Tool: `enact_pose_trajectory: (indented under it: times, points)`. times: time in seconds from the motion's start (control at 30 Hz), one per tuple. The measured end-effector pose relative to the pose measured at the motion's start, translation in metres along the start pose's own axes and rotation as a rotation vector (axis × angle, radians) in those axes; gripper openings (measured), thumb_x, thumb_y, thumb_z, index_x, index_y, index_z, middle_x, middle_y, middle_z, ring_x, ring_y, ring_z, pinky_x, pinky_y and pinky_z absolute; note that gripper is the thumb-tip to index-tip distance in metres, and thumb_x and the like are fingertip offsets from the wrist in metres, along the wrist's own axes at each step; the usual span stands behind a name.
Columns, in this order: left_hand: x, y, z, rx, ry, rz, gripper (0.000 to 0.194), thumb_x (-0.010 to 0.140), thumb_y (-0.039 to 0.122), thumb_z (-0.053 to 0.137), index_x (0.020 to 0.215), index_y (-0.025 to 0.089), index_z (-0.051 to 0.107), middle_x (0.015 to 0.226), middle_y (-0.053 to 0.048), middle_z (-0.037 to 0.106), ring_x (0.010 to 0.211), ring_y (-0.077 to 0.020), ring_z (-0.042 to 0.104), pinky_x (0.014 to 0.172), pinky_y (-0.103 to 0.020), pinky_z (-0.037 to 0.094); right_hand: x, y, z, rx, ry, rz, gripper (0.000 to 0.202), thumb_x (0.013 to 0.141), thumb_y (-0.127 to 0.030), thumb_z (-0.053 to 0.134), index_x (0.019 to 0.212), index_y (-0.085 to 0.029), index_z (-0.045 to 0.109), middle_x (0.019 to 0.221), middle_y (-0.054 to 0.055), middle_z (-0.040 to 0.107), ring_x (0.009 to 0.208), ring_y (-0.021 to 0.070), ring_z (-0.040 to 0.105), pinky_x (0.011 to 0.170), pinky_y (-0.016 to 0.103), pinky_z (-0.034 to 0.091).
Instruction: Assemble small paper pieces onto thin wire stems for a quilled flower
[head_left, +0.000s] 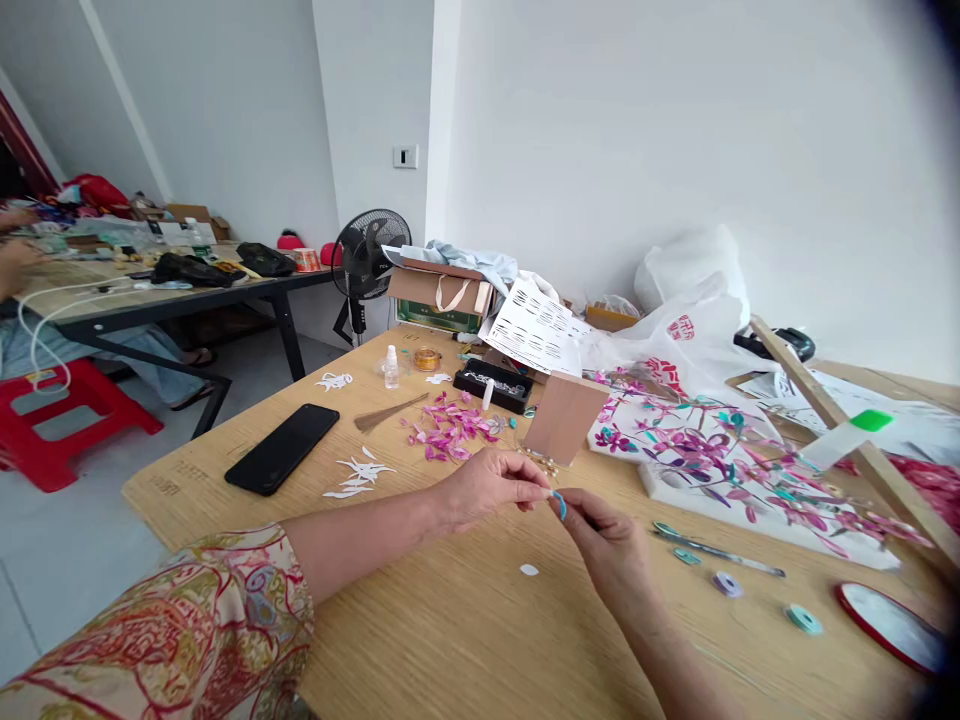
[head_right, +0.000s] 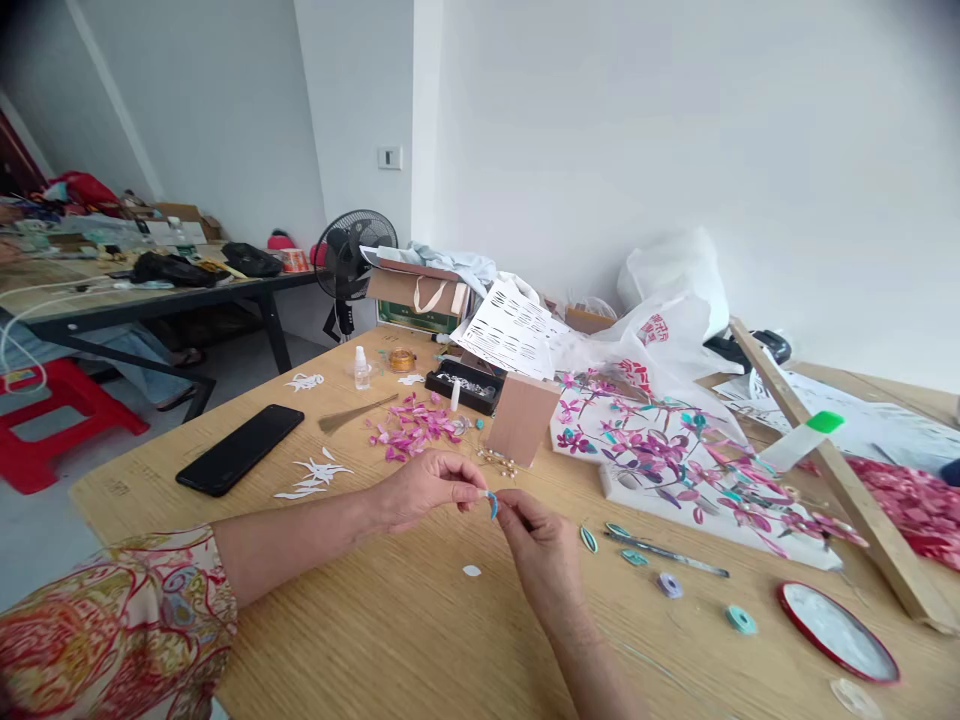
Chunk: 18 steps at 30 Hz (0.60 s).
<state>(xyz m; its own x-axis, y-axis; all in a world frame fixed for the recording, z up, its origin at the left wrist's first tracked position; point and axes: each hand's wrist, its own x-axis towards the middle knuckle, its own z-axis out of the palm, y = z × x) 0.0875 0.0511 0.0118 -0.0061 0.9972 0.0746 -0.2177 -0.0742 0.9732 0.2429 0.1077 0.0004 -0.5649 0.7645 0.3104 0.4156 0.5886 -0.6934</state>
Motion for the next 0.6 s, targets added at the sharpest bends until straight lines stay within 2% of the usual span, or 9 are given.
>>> enact_pose_trajectory:
  times: [0.13,0.2,0.3,0.37,0.43,0.53,0.6]
  points:
    - [0.004,-0.004,-0.001,0.04,0.155,0.038,0.012,0.064,0.022,0.061,0.069,0.011,0.061,0.057,0.002,0.053,0.055,-0.0066,0.046,0.056,-0.02,0.037,-0.007,-0.006,0.013,-0.059,0.008,-0.069,0.028,0.08,-0.036,0.043,0.07,-0.018,0.062,0.045,-0.004,0.05,0.041,0.0093,0.046,0.041,0.018,0.033]
    - [0.006,-0.006,-0.004,0.177,0.181,0.069,0.008,0.066,0.018,0.058,0.069,0.012,0.061,0.058,0.002,0.053,0.055,-0.0072,0.047,0.055,-0.02,0.037,-0.012,-0.013,0.016,-0.14,0.009,-0.142,0.027,0.081,-0.032,0.041,0.073,-0.018,0.062,0.048,-0.003,0.054,0.043,0.0093,0.049,0.044,0.018,0.035]
    - [0.008,-0.009,-0.009,0.502,0.165,0.216,0.005,0.068,0.015,0.057,0.067,0.013,0.062,0.063,0.0,0.056,0.062,-0.0091,0.049,0.06,-0.02,0.038,-0.016,-0.026,0.013,-0.313,0.011,-0.252,0.03,0.083,-0.028,0.036,0.071,-0.018,0.061,0.047,-0.002,0.055,0.042,0.0093,0.05,0.043,0.018,0.033]
    - [0.008,-0.009,-0.011,0.704,0.111,0.327,0.008,0.071,0.015,0.055,0.068,0.014,0.062,0.068,-0.001,0.057,0.068,-0.0105,0.05,0.066,-0.021,0.038,-0.016,-0.032,0.006,-0.429,0.031,-0.305,0.032,0.084,-0.027,0.034,0.069,-0.019,0.06,0.047,-0.001,0.055,0.041,0.0096,0.05,0.043,0.019,0.031]
    - [0.007,-0.009,-0.013,0.799,0.003,0.391,0.011,0.074,0.016,0.052,0.071,0.015,0.063,0.072,-0.002,0.057,0.072,-0.0109,0.05,0.069,-0.022,0.038,-0.013,-0.034,-0.003,-0.499,0.055,-0.323,0.032,0.084,-0.027,0.033,0.07,-0.02,0.061,0.053,0.001,0.06,0.044,0.0104,0.053,0.044,0.019,0.032]
    - [0.007,-0.009,-0.014,0.734,-0.162,0.397,0.01,0.075,0.017,0.053,0.074,0.015,0.063,0.075,-0.002,0.057,0.072,-0.0102,0.05,0.068,-0.021,0.038,-0.005,-0.029,-0.018,-0.464,0.078,-0.267,0.029,0.082,-0.031,0.037,0.073,-0.021,0.062,0.065,0.003,0.065,0.053,0.0123,0.058,0.049,0.019,0.037]
    - [0.006,-0.008,-0.013,0.579,-0.21,0.33,0.007,0.072,0.018,0.057,0.072,0.014,0.063,0.072,-0.001,0.056,0.069,-0.0091,0.05,0.065,-0.02,0.038,0.0,-0.021,-0.023,-0.359,0.064,-0.194,0.027,0.081,-0.033,0.04,0.073,-0.021,0.063,0.067,0.002,0.067,0.057,0.0134,0.059,0.051,0.02,0.039]
